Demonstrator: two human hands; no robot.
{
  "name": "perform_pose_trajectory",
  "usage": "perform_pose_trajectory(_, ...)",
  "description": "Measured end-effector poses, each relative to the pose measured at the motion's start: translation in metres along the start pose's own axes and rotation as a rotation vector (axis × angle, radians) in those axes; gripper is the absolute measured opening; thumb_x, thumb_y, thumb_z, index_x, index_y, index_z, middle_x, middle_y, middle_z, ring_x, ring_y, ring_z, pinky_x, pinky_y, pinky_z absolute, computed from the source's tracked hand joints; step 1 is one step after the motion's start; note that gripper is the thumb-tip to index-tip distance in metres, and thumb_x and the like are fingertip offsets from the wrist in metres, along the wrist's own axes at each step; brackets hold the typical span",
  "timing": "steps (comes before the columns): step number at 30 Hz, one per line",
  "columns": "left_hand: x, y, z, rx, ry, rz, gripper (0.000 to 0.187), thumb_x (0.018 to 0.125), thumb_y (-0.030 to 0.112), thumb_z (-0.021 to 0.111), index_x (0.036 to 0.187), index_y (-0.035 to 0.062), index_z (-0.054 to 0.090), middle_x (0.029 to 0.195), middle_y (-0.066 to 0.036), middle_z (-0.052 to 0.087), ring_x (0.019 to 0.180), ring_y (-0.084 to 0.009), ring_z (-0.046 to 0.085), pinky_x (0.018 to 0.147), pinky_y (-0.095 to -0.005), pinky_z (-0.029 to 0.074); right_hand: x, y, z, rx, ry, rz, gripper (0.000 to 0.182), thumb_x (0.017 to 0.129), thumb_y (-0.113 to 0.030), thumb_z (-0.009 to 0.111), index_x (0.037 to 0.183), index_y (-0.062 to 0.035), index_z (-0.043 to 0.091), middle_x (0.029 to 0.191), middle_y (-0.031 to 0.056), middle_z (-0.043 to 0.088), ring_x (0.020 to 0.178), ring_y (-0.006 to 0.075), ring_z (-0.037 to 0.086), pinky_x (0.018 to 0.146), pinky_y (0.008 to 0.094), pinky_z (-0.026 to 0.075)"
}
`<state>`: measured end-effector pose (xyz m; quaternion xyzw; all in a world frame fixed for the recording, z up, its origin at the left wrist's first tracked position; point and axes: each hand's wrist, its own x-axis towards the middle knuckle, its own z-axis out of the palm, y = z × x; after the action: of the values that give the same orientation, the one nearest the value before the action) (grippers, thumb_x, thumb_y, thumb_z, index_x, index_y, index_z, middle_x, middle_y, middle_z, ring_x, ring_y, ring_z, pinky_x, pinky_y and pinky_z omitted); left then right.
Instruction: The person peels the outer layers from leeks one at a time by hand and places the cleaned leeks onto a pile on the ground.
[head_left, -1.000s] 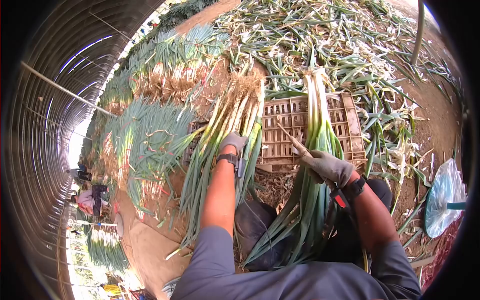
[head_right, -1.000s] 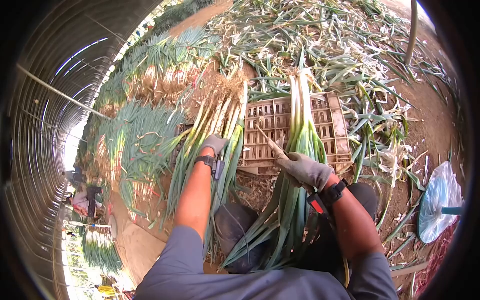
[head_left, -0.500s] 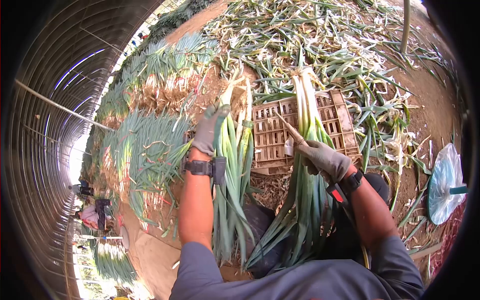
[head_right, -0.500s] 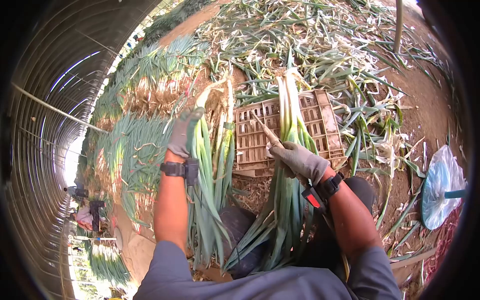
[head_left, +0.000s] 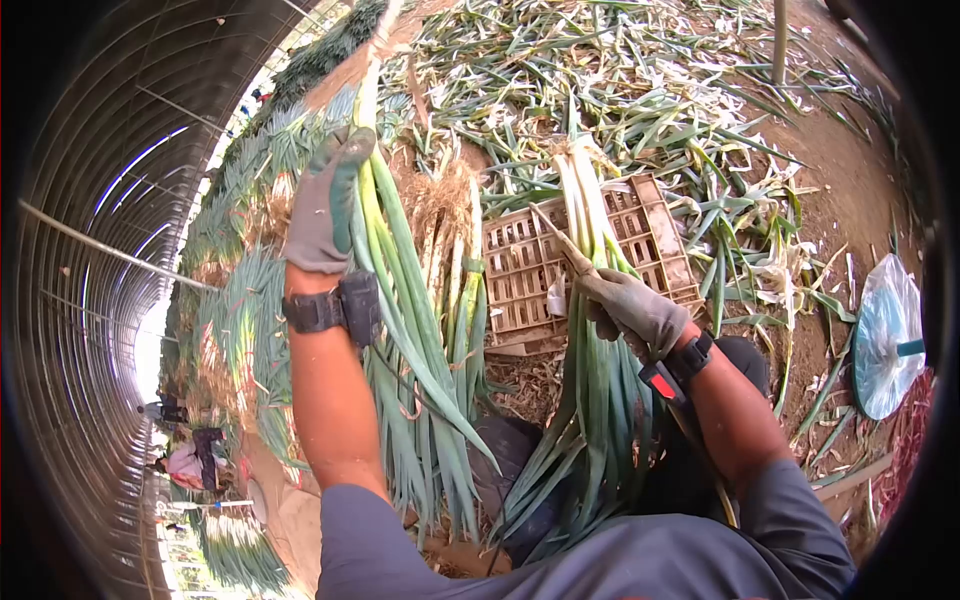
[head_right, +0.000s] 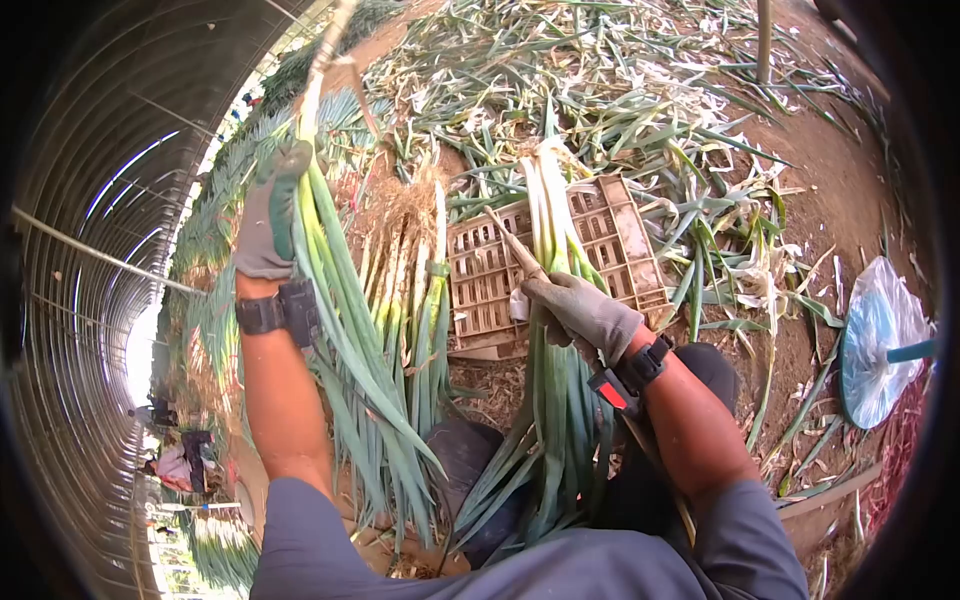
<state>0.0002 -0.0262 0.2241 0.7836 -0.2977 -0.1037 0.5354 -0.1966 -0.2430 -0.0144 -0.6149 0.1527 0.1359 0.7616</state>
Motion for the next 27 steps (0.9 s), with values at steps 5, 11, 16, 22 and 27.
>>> perform_pose_trajectory(5,-0.008,-0.090,0.058,-0.151,0.001,-0.166,0.036,0.097,0.044,0.064,0.108,0.0107,0.069,0.089,-0.005,0.063,0.072,-0.0137,0.063,0.063,-0.0273,0.055,-0.015,-0.017,-0.004,0.010,0.005,0.014,0.045,0.101,-0.051,0.054,0.095,-0.0064,0.057,0.069,0.0023,0.055,0.049,0.0106,0.055,0.038,0.0254,0.042)
perform_pose_trajectory(11,-0.053,-0.333,0.130,0.199,-0.180,-0.396,0.052,0.103,0.045,0.054,0.133,0.0028,0.060,0.137,-0.022,0.059,0.129,-0.0308,0.055,0.115,-0.0372,0.039,-0.031,-0.002,-0.001,-0.245,-0.091,0.209,0.052,0.100,-0.053,0.054,0.110,-0.0026,0.059,0.076,0.0026,0.057,0.055,0.0111,0.058,0.045,0.0278,0.047)
perform_pose_trajectory(16,-0.079,-0.299,0.161,0.518,-0.023,-0.493,0.042,0.095,0.044,0.066,0.125,0.0156,0.070,0.113,-0.015,0.074,0.104,-0.0302,0.070,0.090,-0.0405,0.053,-0.013,0.025,0.008,-0.542,-0.088,0.219,0.072,0.098,-0.066,0.044,0.112,0.0018,0.064,0.079,0.0081,0.062,0.056,0.0174,0.061,0.050,0.0333,0.050)
perform_pose_trajectory(22,-0.087,-0.286,0.179,1.045,-0.012,-0.281,0.045,0.091,0.045,0.065,0.124,0.0156,0.069,0.114,-0.019,0.067,0.102,-0.0374,0.069,0.087,-0.0479,0.055,-0.001,0.031,0.012,-0.683,-0.015,0.119,0.073,0.098,-0.064,0.043,0.102,0.0044,0.067,0.073,0.0147,0.065,0.059,0.0226,0.065,0.058,0.0381,0.053)
perform_pose_trajectory(27,-0.080,-0.278,0.192,1.125,0.012,-0.317,0.049,0.090,0.038,0.069,0.133,0.0162,0.062,0.112,-0.021,0.065,0.101,-0.0385,0.069,0.085,-0.0474,0.056,-0.007,0.012,0.019,-0.544,0.011,0.152,0.073,0.098,-0.065,0.042,0.096,0.0035,0.067,0.071,0.0128,0.062,0.055,0.0228,0.059,0.056,0.0368,0.050)
